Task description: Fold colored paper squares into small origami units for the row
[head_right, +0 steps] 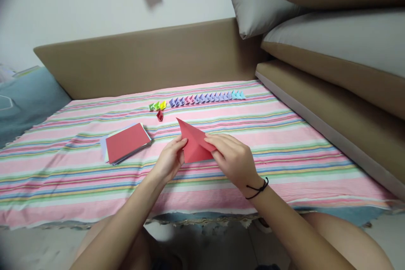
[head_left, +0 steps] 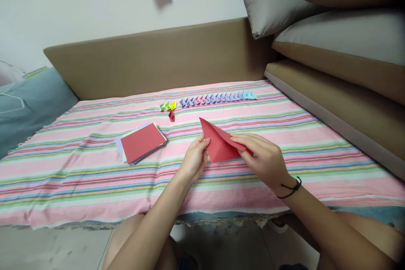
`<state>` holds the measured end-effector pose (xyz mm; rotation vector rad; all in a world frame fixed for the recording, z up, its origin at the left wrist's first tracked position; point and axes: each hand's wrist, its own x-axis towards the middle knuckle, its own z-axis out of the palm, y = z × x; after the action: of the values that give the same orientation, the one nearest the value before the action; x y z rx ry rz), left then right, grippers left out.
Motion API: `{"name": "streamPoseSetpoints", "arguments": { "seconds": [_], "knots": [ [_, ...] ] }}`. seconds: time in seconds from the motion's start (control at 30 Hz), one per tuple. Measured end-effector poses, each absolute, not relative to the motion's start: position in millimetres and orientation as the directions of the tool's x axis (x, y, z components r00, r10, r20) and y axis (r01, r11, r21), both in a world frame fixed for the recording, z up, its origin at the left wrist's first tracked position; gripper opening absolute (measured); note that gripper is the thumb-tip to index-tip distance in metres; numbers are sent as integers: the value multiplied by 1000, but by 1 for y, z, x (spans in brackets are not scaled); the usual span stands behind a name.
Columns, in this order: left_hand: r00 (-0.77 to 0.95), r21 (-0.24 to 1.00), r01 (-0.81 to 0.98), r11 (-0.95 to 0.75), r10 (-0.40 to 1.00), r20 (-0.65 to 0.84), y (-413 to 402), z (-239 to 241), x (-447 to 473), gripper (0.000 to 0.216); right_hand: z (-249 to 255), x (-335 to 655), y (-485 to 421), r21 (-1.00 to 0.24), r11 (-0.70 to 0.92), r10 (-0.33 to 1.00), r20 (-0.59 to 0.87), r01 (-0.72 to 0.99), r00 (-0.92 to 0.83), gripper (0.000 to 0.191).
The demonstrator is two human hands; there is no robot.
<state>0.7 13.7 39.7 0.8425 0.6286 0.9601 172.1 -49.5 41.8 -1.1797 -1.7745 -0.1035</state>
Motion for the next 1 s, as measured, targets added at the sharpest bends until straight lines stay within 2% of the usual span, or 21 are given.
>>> {"name": "streamPoseSetpoints", "arguments": {
  "seconds": [0.2,0.33,0.57,0.8,0.9,1.0],
  "knots": [
    [486,844,-442,304,872,-60,8,44,1,38,35,170,-50,-130,548,578,773,826,-262,33],
    [502,857,-425,290,864,-43,4,47,4,39,37,167,-51,-23,530,555,765,847,-326,29],
    [530,850,-430,304,847,-35,0,48,6,42,38,162,-51,13,523,549,759,852,-349,29],
    [534,804,-497,327,845,-14,2,46,6,36,40,162,-50,33,518,561,742,855,-368,32],
    [520,842,-466,271,854,13,2,45,6,37,40,160,-52,21,502,599,713,865,-365,35],
    [509,890,-397,225,861,10,2,43,5,42,42,157,-53,-40,493,664,662,869,-347,41]
  ]
}}
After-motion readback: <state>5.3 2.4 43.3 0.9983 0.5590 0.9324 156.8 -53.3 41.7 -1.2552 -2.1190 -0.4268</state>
